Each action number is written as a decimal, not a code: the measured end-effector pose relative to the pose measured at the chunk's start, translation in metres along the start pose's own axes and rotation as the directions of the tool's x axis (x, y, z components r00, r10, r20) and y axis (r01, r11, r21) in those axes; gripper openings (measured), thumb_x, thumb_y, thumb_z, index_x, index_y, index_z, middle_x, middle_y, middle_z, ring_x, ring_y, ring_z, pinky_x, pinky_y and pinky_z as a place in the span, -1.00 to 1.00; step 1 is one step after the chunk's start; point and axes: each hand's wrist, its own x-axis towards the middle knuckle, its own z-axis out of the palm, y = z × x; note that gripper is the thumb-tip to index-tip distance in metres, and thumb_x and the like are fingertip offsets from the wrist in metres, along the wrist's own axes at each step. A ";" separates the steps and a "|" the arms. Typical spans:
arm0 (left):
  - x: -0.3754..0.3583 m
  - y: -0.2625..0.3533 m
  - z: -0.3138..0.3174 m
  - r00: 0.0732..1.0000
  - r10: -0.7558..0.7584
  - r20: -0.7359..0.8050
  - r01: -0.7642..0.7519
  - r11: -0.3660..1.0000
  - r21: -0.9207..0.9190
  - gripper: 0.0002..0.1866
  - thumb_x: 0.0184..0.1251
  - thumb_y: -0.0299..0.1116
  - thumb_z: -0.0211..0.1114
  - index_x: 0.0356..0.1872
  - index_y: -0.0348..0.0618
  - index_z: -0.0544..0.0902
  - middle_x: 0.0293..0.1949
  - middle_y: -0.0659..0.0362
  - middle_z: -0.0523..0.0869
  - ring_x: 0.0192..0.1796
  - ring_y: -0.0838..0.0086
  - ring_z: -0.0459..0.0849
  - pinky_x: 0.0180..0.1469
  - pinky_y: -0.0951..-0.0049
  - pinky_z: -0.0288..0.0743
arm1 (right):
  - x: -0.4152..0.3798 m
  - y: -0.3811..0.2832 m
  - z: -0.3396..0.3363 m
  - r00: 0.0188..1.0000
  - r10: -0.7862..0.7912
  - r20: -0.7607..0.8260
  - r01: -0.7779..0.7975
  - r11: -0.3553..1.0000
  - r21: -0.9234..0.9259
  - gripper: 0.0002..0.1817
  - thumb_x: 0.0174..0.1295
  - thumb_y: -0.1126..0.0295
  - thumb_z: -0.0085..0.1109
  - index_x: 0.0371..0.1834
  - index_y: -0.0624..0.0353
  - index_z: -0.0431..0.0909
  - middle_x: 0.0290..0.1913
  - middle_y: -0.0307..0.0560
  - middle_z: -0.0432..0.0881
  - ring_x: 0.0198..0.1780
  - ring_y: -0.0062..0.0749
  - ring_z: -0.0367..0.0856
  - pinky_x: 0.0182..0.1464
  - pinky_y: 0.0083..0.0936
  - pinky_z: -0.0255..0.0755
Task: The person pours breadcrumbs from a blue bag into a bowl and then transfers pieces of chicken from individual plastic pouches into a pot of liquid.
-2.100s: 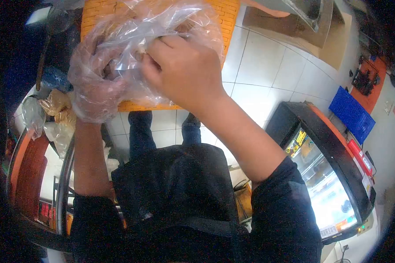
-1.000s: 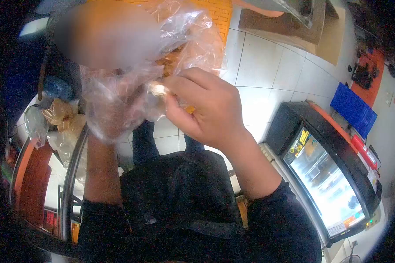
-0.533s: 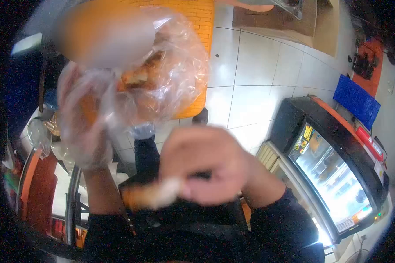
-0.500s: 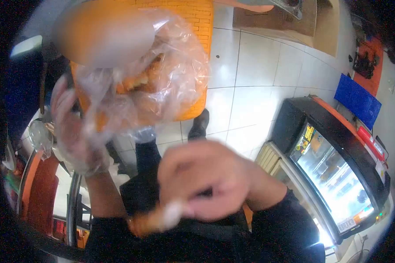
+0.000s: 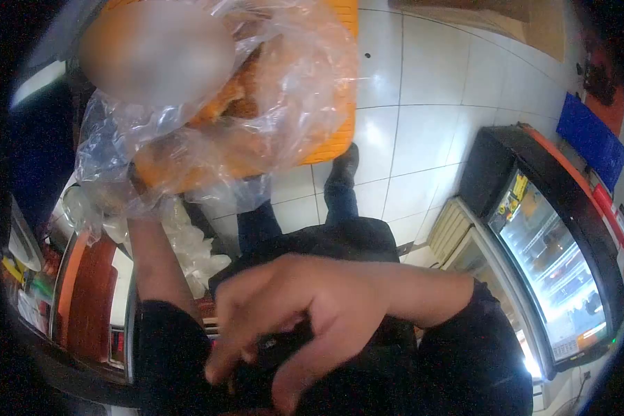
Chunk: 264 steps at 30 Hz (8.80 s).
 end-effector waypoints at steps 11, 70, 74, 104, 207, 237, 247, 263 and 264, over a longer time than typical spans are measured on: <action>0.156 -0.051 -0.043 1.000 -0.006 -0.015 0.012 0.870 0.493 -0.21 0.34 0.13 0.24 0.50 -0.08 0.34 0.45 -0.04 0.39 0.44 0.12 0.41 0.44 0.02 0.36 | -0.143 0.110 -0.055 0.257 0.443 -0.859 -0.825 0.563 0.043 -0.66 0.53 0.22 0.18 0.25 0.10 0.59 -0.10 -0.24 0.63 -0.07 -0.54 0.56 -0.01 -0.54 0.48; -0.649 0.225 -0.438 0.888 0.459 -0.010 -0.199 0.365 -0.910 0.06 0.18 0.34 0.38 0.52 -0.21 0.28 0.18 -0.11 0.64 0.16 0.15 0.70 0.17 0.12 0.67 | -0.026 0.080 0.554 0.726 0.538 0.428 0.178 0.455 -0.873 -0.18 0.50 0.20 0.18 0.70 0.07 -0.04 0.50 0.14 0.30 0.34 -0.19 0.43 0.35 -0.26 0.38; -0.646 0.226 -0.480 0.801 0.584 0.130 0.094 0.093 -0.991 0.07 0.24 0.54 0.11 0.47 -0.26 0.35 0.08 -0.34 0.66 -0.15 -0.07 0.81 -0.33 0.04 0.78 | 0.011 0.102 0.583 0.685 0.464 0.561 0.402 0.402 -0.823 -0.21 0.41 0.20 0.31 0.64 0.06 0.15 0.44 0.10 0.34 0.23 -0.21 0.46 0.22 -0.27 0.50; -0.676 0.338 -0.439 0.923 0.060 -0.380 -0.238 0.866 -0.440 -0.62 0.43 -0.28 0.36 0.18 -0.19 0.62 -0.30 0.14 0.82 -0.36 0.57 0.73 -0.31 0.41 0.61 | 0.153 0.095 0.668 -0.423 0.459 0.782 0.738 0.675 0.004 -0.72 0.11 0.55 0.30 -0.10 0.17 0.55 -0.14 -0.02 0.53 -0.15 -0.07 0.56 -0.03 -0.22 0.47; -0.716 0.259 -0.510 0.894 0.373 -0.248 -0.357 0.257 -0.898 0.16 -0.16 -0.15 0.60 0.54 -0.35 0.21 0.28 -0.04 0.55 0.27 0.21 0.60 0.35 0.24 0.47 | 0.091 0.107 0.746 -0.443 0.437 0.783 0.818 0.554 0.154 -0.82 0.17 0.36 0.43 -0.15 -0.06 0.73 0.04 -0.30 0.68 0.09 -0.25 0.58 0.16 -0.25 0.46; -0.715 0.265 -0.511 0.929 0.299 -0.217 -0.352 0.539 -0.766 0.09 -0.08 -0.25 0.58 0.54 -0.33 0.22 0.29 -0.03 0.56 0.30 0.23 0.58 0.45 0.26 0.33 | 0.065 0.084 0.747 -0.070 0.835 0.545 0.945 0.230 -0.232 -0.76 0.44 0.17 0.25 -0.25 0.09 0.56 -0.50 -0.11 0.59 -0.42 -0.08 0.65 -0.30 -0.21 0.48; -0.708 0.253 -0.502 0.923 0.261 -0.283 -0.360 0.320 -0.877 -0.06 0.11 -0.11 0.45 0.50 -0.35 0.30 0.23 -0.07 0.61 0.22 0.20 0.65 0.35 0.25 0.48 | 0.070 0.083 0.741 -0.307 0.757 0.577 0.774 0.551 -0.311 -0.85 0.42 0.32 0.23 -0.28 0.12 0.58 -0.18 0.01 0.64 -0.09 -0.05 0.64 -0.12 -0.19 0.46; -0.691 0.238 -0.478 0.938 0.041 -0.344 -0.347 0.079 -0.935 -0.37 0.35 -0.03 0.24 0.25 -0.39 0.55 0.04 -0.07 0.73 0.00 0.25 0.77 0.13 0.27 0.66 | 0.059 0.113 0.704 -0.059 0.655 0.753 0.544 0.654 -0.525 -0.87 0.52 0.33 0.13 -0.17 0.12 0.56 -0.36 -0.06 0.67 -0.34 -0.11 0.70 -0.26 -0.33 0.51; -0.692 0.240 -0.477 0.930 0.050 -0.363 -0.367 0.116 -0.923 -0.37 0.33 -0.03 0.24 0.23 -0.38 0.56 0.04 -0.07 0.73 0.00 0.23 0.76 0.14 0.25 0.66 | 0.059 0.112 0.707 -0.122 0.699 0.705 0.637 0.599 -0.484 -0.86 0.51 0.31 0.14 -0.16 0.13 0.55 -0.38 -0.03 0.67 -0.33 -0.11 0.71 -0.25 -0.31 0.51</action>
